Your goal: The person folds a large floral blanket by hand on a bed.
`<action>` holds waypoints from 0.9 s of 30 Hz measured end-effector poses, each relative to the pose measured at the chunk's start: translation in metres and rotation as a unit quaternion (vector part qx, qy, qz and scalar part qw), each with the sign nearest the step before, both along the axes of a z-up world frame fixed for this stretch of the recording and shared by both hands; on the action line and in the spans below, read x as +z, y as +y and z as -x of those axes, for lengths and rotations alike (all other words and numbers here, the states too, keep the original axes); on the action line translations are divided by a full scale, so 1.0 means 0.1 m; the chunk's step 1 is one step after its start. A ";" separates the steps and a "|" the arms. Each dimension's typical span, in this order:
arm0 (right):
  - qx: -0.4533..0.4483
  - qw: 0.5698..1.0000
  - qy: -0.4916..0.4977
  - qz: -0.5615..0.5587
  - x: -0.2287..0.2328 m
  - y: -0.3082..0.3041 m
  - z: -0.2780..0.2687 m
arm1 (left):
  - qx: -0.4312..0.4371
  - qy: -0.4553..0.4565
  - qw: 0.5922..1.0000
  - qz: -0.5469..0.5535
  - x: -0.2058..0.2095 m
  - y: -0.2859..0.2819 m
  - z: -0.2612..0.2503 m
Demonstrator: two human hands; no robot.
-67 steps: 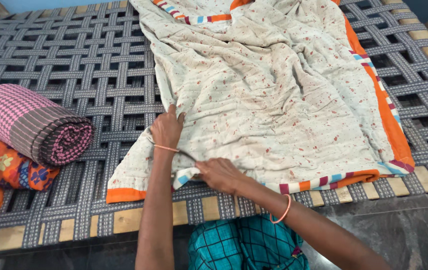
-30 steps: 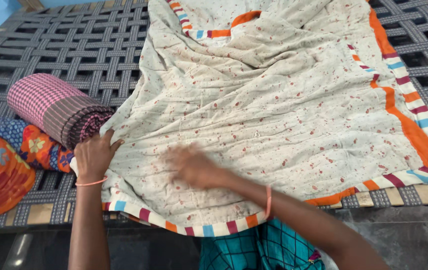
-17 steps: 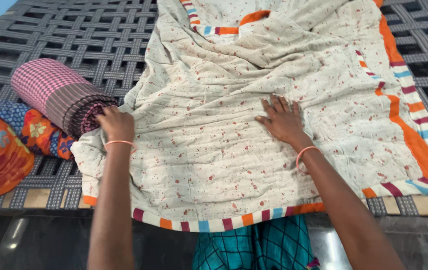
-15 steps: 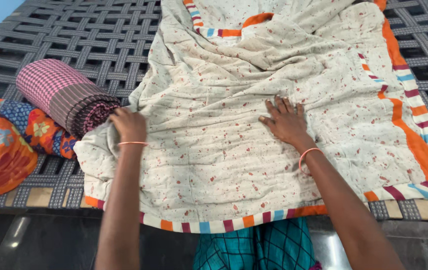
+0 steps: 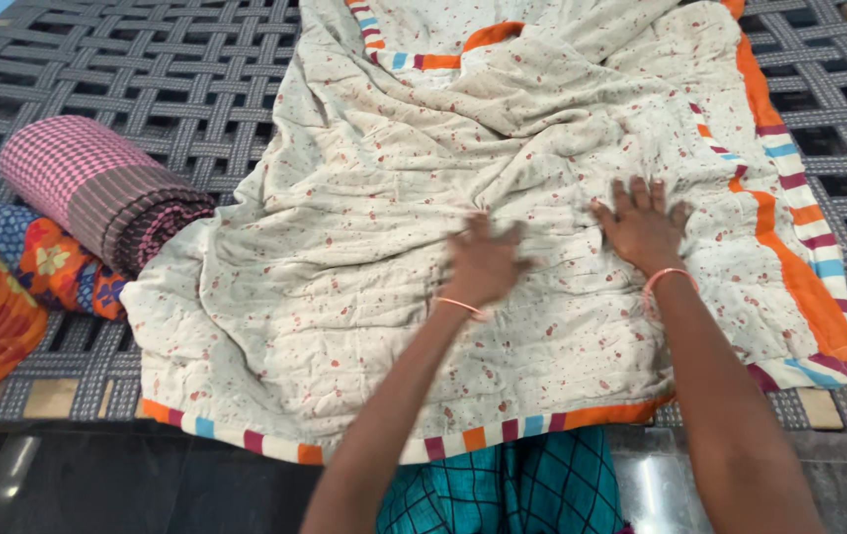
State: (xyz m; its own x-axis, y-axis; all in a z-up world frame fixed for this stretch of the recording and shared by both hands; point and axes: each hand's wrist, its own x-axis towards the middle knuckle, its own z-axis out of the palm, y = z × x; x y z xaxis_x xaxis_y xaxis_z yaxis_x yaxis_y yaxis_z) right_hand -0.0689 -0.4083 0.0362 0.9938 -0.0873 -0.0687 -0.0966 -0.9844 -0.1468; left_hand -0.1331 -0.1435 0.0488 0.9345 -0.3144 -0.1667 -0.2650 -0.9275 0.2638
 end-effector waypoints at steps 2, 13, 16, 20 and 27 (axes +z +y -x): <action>-0.027 0.996 -0.089 -0.001 -0.11 -0.27 0.04 | -0.106 -0.051 0.991 0.063 0.08 -0.51 0.20; -0.190 0.929 -0.316 -0.023 -0.67 -1.23 -0.11 | -0.159 -0.148 0.969 0.113 -0.19 -1.41 0.85; -0.194 0.925 -0.325 -0.025 -0.64 -1.49 -0.02 | -0.149 -0.144 0.971 0.122 -0.24 -1.46 0.81; -0.220 0.903 -0.368 0.005 -0.58 -1.75 0.42 | -0.140 -0.144 0.971 0.128 -0.17 -1.46 0.76; -0.182 0.911 -0.340 0.144 -0.41 -1.81 0.99 | -0.129 -0.026 0.982 0.133 0.18 -1.44 0.72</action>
